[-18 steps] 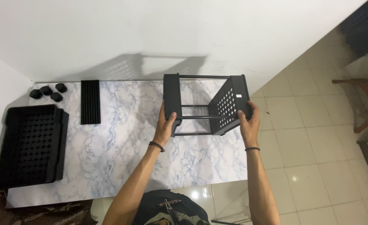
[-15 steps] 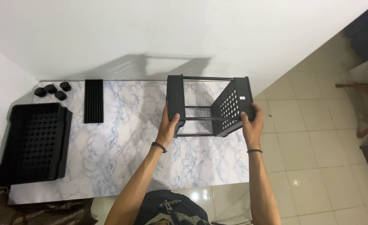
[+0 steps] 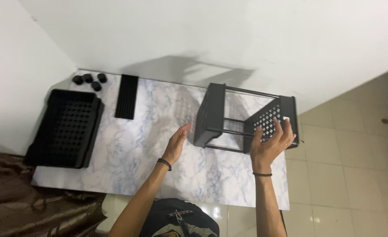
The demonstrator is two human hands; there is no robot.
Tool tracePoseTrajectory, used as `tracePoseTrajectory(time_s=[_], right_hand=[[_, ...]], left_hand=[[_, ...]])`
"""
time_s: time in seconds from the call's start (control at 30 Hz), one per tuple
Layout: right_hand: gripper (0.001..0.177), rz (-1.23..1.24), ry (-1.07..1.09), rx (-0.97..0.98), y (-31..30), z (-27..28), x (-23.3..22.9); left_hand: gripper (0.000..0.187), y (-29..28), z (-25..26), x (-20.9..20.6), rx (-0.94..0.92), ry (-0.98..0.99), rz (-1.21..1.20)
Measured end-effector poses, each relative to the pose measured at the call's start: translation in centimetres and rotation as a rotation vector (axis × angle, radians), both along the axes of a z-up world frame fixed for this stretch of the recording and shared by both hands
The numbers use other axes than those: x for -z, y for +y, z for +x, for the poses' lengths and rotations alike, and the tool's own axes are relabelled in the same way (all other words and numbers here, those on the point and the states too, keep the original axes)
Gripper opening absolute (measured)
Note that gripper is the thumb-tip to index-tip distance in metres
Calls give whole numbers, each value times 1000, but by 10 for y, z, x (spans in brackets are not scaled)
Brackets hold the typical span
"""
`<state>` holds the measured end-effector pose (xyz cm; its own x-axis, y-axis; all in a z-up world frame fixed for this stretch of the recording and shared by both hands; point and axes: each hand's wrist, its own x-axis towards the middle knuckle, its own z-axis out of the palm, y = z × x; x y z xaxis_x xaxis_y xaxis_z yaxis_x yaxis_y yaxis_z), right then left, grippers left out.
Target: The person assembles a black plastic shelving unit by inserting multiple vertical rods into side panels on a marble-patterned table. The person repeatedly picks up rods and fits them into slots, then adjusts the frame orientation to continue assembly.
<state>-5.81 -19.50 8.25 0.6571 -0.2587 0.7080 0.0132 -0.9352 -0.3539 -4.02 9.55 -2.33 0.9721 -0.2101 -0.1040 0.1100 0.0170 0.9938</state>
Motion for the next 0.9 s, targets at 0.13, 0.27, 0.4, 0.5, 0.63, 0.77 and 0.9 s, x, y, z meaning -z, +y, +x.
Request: tracePoseTrajectory(time_s=[0.13,0.27,0.4,0.5,0.63,0.77,0.9], right_hand=[[43,16,-99,-192,48,2,7],[37,-21,-208,-412,110,-2,28],[29,60,-148,-697,183,-3,53],[28,186,140,-794,234,3,74],[33,384,571,-726,294,30,110],[41,456,783,-670,334,56,162],[46,464,921,-643,361,76,209]], left_hand=[[63,40,-9,10,-74,41,108],[53,93,-16,30,-125,105,160],[44,156,-21,66,-228,139,219],[41,200,-20,97,-311,190,184],[39,245,-11,124,-354,244,220],[38,275,7,142,-355,308,315],[39,290,34,153,-346,334,364]])
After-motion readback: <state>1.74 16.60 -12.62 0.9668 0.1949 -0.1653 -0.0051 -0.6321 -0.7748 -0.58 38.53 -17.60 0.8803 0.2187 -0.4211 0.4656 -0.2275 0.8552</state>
